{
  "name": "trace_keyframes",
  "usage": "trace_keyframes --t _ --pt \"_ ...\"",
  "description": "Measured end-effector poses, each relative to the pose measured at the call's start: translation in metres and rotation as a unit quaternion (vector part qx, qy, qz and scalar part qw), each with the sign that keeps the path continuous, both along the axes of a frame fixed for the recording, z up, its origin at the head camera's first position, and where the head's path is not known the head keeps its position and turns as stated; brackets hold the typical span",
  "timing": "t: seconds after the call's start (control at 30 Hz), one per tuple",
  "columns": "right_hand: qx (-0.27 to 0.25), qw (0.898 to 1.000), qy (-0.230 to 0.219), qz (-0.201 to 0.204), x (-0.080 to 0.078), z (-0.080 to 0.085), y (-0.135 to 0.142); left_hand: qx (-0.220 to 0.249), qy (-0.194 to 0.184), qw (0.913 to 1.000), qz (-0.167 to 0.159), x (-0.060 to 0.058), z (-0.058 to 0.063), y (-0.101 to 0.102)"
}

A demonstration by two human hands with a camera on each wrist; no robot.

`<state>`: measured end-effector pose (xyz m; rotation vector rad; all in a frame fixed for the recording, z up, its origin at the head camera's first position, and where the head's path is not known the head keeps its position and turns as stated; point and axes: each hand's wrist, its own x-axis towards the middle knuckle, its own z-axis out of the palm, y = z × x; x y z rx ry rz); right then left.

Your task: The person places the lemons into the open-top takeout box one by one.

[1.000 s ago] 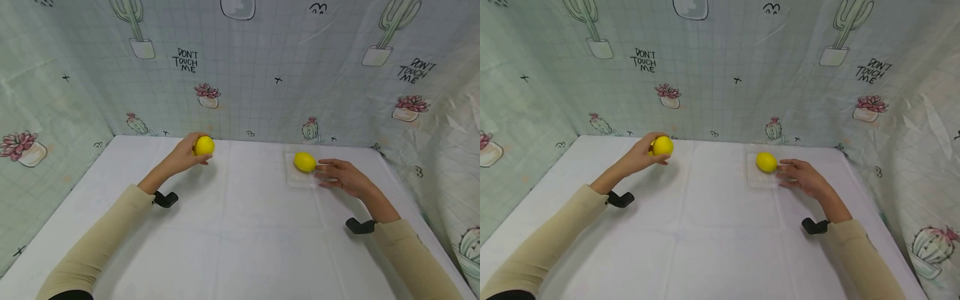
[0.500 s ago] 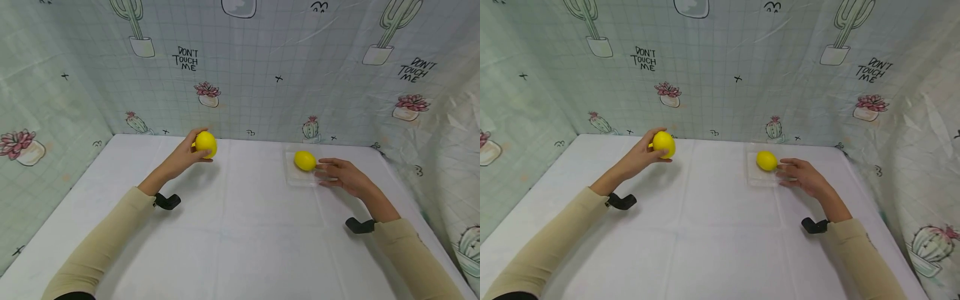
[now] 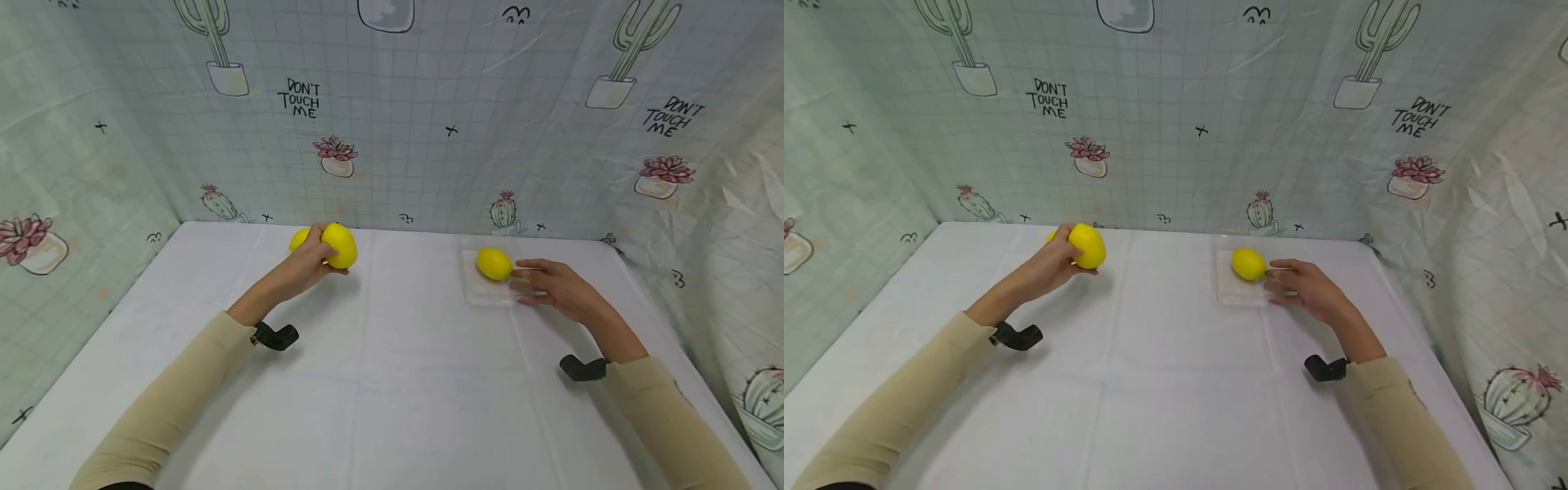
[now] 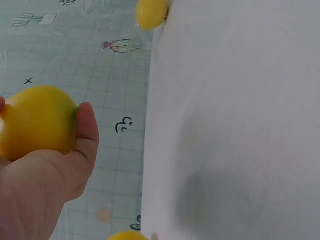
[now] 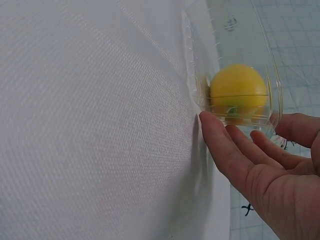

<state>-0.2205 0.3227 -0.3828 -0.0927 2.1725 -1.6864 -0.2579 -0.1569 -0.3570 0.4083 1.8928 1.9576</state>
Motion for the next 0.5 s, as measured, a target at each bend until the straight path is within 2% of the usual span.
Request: trace_keyframes --t 0.07,0.17,0.3,0.5 --pt "0.001 1.000 -0.001 0.001 -0.0003 0.0000 -0.0012 -0.014 0.017 0.9997 -0.006 0.0004 -0.0020 -0.0015" --pt "0.003 1.000 0.000 0.005 0.0005 0.0007 -0.0022 -0.062 0.064 0.9960 0.006 0.0016 -0.0041 -0.0038" --pt "0.008 1.000 0.004 0.013 0.0006 0.0017 -0.0025 -0.125 0.132 0.9823 0.047 0.0017 -0.0044 -0.0045" --pt "0.013 1.000 0.002 0.012 -0.0023 0.0013 -0.0040 -0.107 0.183 0.9755 0.061 0.0011 -0.0042 -0.0040"
